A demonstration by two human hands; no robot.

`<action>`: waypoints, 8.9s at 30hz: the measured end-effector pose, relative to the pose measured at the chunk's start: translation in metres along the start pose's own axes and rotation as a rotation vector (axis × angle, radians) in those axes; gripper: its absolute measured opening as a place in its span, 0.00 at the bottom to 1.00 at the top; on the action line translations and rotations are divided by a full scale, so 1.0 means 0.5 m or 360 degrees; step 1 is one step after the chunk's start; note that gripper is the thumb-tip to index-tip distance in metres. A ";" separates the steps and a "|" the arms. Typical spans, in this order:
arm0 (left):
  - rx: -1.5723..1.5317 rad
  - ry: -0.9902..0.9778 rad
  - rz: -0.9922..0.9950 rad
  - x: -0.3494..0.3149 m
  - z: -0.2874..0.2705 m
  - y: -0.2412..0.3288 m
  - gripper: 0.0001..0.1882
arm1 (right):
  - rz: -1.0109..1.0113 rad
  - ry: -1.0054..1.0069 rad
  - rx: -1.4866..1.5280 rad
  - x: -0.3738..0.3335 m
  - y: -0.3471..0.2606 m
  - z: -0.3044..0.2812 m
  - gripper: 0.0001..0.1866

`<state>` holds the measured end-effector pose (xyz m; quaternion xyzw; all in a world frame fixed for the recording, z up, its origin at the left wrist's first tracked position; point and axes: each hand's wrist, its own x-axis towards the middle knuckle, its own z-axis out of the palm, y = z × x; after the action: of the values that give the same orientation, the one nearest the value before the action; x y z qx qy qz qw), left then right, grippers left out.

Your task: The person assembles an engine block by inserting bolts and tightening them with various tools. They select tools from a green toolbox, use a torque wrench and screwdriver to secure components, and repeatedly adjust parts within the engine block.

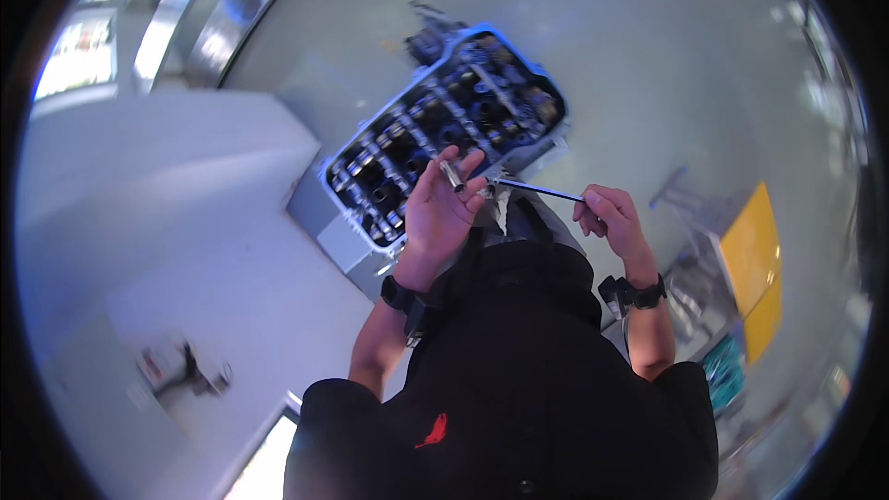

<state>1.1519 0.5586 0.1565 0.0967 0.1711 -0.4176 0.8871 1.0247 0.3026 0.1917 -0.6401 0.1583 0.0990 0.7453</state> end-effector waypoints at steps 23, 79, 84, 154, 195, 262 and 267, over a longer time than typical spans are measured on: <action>0.1659 -0.0423 -0.1334 0.082 -0.215 -0.533 0.13 | 0.0274 0.1926 -0.1037 -0.710 0.431 0.115 0.19; 0.1945 -0.5265 -0.0418 -0.280 -0.617 -2.702 0.36 | 0.0565 0.3976 0.0454 -1.788 1.112 -0.271 0.07; 0.1438 -0.5259 -0.0544 -0.272 -0.596 -2.734 0.33 | 0.0604 0.4023 0.0315 -1.849 1.062 -0.325 0.09; 0.2341 -0.2735 -0.3666 -0.227 -0.348 -2.590 0.24 | 0.0860 0.3420 0.0723 -1.882 0.987 -0.680 0.31; 0.2375 -0.1890 -0.2911 -0.191 -0.426 -2.566 0.17 | 0.0815 0.3073 0.0041 -1.709 0.967 -0.664 0.13; 0.1770 -0.2716 -0.3308 -0.258 -0.468 -2.558 0.25 | 0.0712 0.3708 -0.0843 -1.805 1.032 -0.690 0.15; 0.1843 -0.3156 -0.3195 -0.258 -0.462 -2.555 0.31 | 0.0767 0.3738 -0.0978 -1.796 1.040 -0.688 0.14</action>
<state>0.0352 -0.0854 -0.0434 -0.0427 -0.6632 -0.7300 -0.1595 -0.0303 0.0968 -0.0072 -0.4439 0.8146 -0.3672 -0.0666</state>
